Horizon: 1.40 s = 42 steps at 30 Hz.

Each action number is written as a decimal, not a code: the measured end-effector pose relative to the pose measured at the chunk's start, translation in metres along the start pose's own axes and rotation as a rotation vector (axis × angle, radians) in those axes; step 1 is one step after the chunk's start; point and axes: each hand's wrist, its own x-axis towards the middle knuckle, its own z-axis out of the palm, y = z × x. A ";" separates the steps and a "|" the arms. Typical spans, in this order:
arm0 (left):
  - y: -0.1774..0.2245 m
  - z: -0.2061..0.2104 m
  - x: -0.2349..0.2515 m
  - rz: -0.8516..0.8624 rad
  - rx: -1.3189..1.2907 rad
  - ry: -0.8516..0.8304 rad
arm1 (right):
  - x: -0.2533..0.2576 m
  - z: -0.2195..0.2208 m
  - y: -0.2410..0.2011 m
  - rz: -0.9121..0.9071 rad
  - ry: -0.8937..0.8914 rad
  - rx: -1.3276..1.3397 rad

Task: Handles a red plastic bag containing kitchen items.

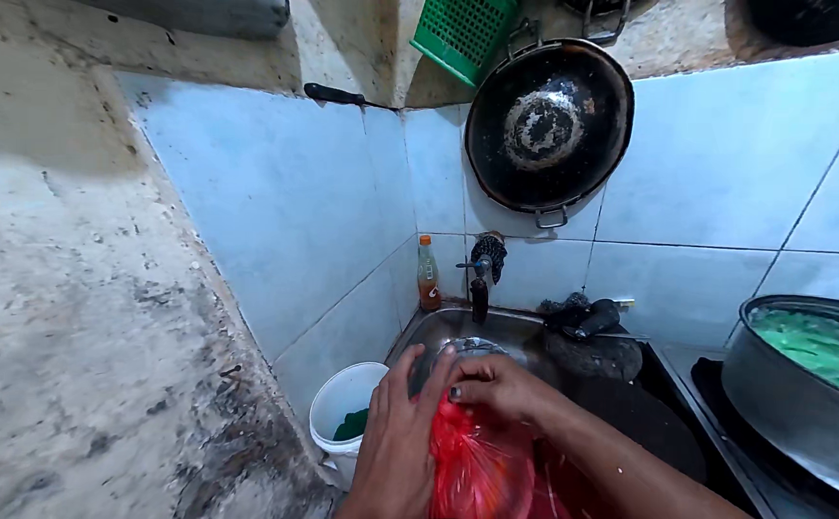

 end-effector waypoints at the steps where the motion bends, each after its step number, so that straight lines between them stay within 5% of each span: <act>1: 0.000 -0.003 -0.002 0.025 -0.045 -0.036 | 0.000 -0.002 -0.003 0.037 0.056 -0.005; 6: 0.009 -0.018 -0.024 0.010 -0.062 -0.272 | 0.004 -0.011 0.006 0.148 0.124 -0.578; 8: 0.013 -0.017 -0.033 -0.023 -0.086 -0.264 | 0.004 -0.013 0.009 0.199 0.107 -0.617; 15: 0.020 -0.027 0.001 -0.364 -0.470 -0.263 | -0.013 -0.014 -0.024 0.155 0.110 0.325; 20: 0.028 -0.030 0.024 -0.452 -0.460 -0.460 | -0.018 0.004 -0.028 0.123 0.221 0.322; 25: 0.028 -0.027 0.023 -0.439 -0.396 -0.508 | -0.030 0.006 -0.018 -0.158 0.072 -0.126; 29: 0.030 -0.027 0.023 -0.429 -0.386 -0.523 | -0.028 0.006 -0.022 -0.140 0.109 -0.252; 34: 0.022 -0.033 0.019 -0.499 -0.511 -0.435 | -0.021 0.000 -0.019 0.048 0.212 0.001; 42: 0.027 -0.037 0.011 -0.479 -0.427 -0.244 | -0.023 0.006 -0.001 0.077 0.308 0.591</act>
